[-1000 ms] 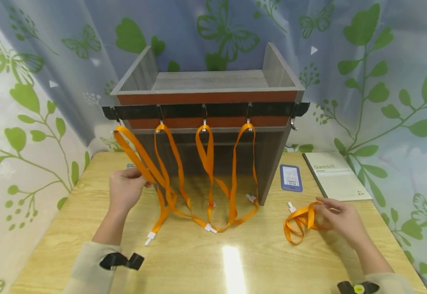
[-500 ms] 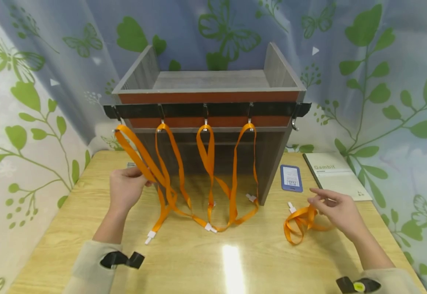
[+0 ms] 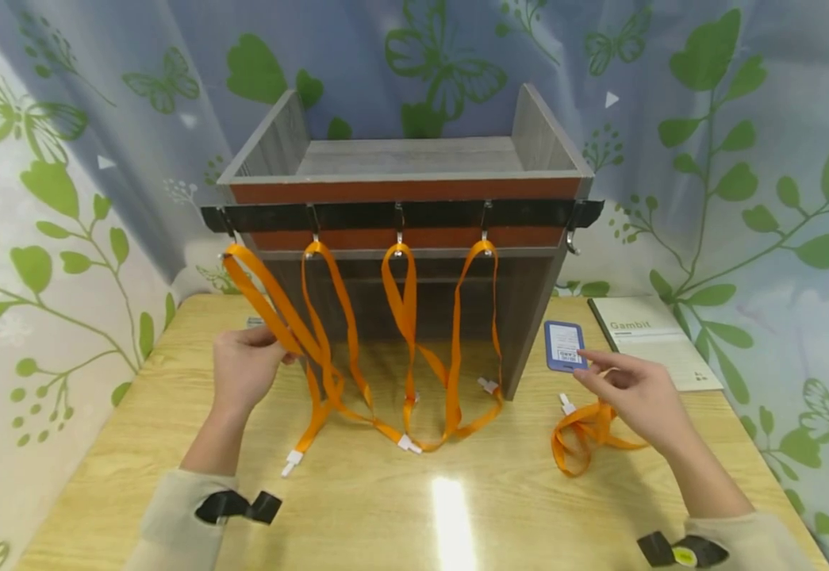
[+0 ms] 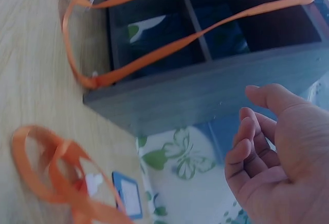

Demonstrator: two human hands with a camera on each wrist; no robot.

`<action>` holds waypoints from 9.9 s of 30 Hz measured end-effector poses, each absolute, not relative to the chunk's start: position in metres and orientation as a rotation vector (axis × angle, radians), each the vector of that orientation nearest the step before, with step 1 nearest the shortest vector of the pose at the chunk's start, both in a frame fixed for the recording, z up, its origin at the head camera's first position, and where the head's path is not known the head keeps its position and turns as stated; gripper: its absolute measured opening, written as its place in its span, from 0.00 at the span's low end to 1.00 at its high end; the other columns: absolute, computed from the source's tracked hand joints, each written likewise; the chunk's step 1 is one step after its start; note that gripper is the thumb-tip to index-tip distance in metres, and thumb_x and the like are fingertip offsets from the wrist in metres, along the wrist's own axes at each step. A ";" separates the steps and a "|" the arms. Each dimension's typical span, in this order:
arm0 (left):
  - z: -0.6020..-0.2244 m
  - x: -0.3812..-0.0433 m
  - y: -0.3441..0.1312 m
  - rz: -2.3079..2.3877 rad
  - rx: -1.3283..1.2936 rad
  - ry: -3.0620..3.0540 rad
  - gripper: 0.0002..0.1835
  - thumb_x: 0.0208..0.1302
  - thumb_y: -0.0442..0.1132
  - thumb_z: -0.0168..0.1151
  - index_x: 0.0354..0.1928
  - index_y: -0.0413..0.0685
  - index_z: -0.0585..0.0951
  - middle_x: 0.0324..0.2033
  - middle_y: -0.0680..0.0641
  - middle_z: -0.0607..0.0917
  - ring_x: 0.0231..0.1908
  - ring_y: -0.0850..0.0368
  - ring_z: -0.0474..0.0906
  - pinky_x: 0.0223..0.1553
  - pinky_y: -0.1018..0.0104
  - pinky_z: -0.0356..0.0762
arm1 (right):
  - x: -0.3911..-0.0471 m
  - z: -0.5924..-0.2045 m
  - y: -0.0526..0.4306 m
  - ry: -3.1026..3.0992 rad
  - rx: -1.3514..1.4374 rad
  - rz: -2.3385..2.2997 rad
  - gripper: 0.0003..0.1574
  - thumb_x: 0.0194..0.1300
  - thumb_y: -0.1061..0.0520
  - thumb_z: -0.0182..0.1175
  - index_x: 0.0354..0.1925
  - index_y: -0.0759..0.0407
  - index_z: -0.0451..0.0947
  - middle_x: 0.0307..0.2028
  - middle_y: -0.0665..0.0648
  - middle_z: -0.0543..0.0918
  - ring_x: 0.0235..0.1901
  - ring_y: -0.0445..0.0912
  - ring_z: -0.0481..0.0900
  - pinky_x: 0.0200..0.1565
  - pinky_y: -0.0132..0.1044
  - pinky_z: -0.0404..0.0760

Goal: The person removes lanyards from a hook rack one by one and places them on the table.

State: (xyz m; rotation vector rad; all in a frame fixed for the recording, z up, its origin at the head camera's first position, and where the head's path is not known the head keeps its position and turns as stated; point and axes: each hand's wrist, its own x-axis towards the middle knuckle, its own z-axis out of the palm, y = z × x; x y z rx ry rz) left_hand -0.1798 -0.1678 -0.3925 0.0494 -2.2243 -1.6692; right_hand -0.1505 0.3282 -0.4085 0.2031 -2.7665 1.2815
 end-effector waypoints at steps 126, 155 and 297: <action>-0.395 -0.180 -0.167 -1.726 0.019 -2.195 0.11 0.62 0.32 0.68 0.40 0.27 0.87 0.32 0.29 0.88 0.18 0.65 0.84 0.27 0.63 0.88 | -0.162 -0.337 0.202 -2.394 0.496 1.164 0.05 0.62 0.61 0.70 0.28 0.55 0.89 0.20 0.43 0.79 0.16 0.38 0.68 0.18 0.28 0.65; -0.394 -0.180 -0.167 -1.743 0.059 -2.211 0.12 0.63 0.31 0.66 0.44 0.27 0.86 0.35 0.28 0.88 0.19 0.64 0.85 0.32 0.56 0.89 | -0.146 -0.296 0.236 -2.319 0.489 0.993 0.16 0.60 0.71 0.65 0.44 0.58 0.89 0.23 0.39 0.76 0.18 0.35 0.63 0.15 0.29 0.61; -0.398 -0.181 -0.169 -1.744 0.074 -2.209 0.10 0.61 0.27 0.64 0.42 0.26 0.86 0.34 0.29 0.88 0.26 0.40 0.88 0.29 0.61 0.89 | -0.166 -0.405 0.252 -3.012 0.130 1.477 0.29 0.73 0.44 0.57 0.60 0.63 0.79 0.55 0.64 0.83 0.33 0.47 0.79 0.32 0.34 0.79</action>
